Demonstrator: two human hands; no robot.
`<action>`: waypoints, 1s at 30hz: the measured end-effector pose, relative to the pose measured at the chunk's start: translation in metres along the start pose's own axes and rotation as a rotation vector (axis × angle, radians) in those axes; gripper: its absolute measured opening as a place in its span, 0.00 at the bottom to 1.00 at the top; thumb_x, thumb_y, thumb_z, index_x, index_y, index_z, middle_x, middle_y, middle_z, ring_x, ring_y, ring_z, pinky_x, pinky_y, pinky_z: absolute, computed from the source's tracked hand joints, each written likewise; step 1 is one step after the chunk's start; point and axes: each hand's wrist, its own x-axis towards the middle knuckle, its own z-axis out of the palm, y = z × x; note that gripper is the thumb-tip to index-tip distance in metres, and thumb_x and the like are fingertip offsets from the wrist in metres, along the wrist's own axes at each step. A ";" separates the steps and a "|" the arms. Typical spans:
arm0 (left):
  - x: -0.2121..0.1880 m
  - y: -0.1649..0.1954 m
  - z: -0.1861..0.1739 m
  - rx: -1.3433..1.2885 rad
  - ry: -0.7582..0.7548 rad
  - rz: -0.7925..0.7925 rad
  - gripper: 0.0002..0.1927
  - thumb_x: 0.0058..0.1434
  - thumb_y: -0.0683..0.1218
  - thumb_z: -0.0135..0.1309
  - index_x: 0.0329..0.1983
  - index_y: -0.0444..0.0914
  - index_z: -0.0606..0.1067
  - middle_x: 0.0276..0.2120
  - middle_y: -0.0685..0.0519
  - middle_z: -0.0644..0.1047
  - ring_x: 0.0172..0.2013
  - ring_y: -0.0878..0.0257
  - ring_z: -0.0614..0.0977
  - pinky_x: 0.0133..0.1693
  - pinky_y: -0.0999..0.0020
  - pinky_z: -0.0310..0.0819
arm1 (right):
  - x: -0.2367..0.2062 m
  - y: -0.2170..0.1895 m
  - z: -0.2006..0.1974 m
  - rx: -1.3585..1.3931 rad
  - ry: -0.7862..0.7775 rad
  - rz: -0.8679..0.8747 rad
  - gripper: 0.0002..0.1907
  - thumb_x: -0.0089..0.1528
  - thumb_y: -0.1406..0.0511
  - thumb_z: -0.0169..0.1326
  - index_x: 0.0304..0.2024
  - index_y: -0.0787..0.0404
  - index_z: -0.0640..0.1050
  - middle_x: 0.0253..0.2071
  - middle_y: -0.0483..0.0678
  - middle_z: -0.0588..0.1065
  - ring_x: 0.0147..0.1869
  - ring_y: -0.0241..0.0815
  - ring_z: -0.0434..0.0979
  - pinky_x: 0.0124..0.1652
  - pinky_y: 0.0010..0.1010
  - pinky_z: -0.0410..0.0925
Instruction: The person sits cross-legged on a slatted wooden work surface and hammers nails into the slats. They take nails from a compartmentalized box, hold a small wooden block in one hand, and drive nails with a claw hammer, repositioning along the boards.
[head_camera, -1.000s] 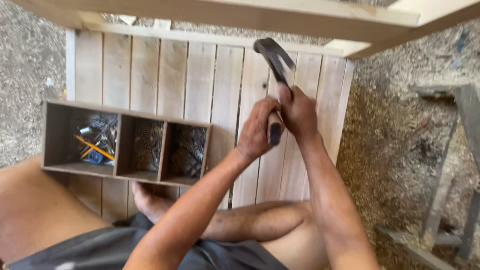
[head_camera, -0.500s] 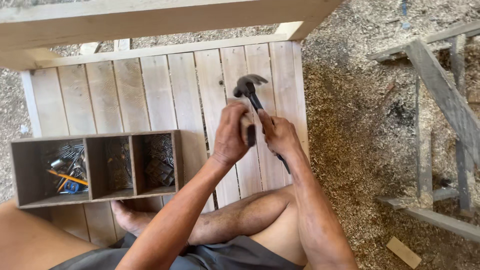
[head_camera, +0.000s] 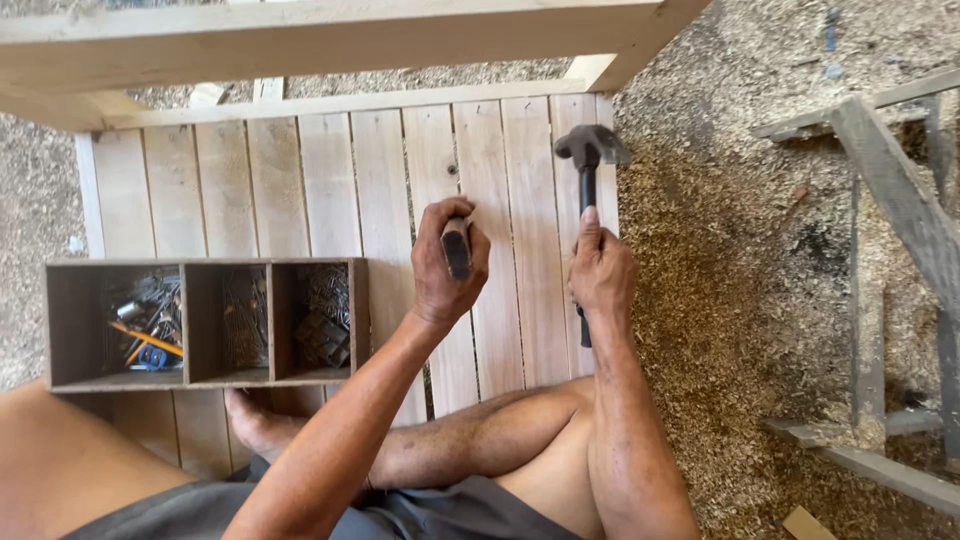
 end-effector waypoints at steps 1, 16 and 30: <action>0.001 0.001 0.001 0.005 0.002 0.026 0.08 0.63 0.34 0.53 0.44 0.35 0.71 0.47 0.46 0.75 0.47 0.55 0.83 0.50 0.63 0.79 | -0.001 -0.002 0.000 0.030 0.006 -0.012 0.33 0.68 0.40 0.36 0.24 0.57 0.70 0.14 0.41 0.66 0.12 0.32 0.67 0.10 0.29 0.64; 0.048 -0.021 0.060 -0.129 -0.088 -0.028 0.07 0.64 0.35 0.54 0.39 0.38 0.70 0.47 0.50 0.75 0.40 0.59 0.80 0.45 0.64 0.77 | 0.017 -0.004 -0.009 0.154 0.066 -0.052 0.33 0.68 0.40 0.38 0.22 0.55 0.69 0.12 0.40 0.66 0.12 0.31 0.69 0.11 0.26 0.64; 0.063 -0.029 0.050 -0.247 -0.300 -0.194 0.07 0.60 0.36 0.51 0.41 0.36 0.69 0.44 0.52 0.74 0.43 0.60 0.80 0.47 0.66 0.77 | 0.049 -0.001 0.011 -0.039 0.081 -0.183 0.35 0.71 0.40 0.32 0.22 0.54 0.71 0.12 0.39 0.65 0.14 0.31 0.69 0.13 0.27 0.63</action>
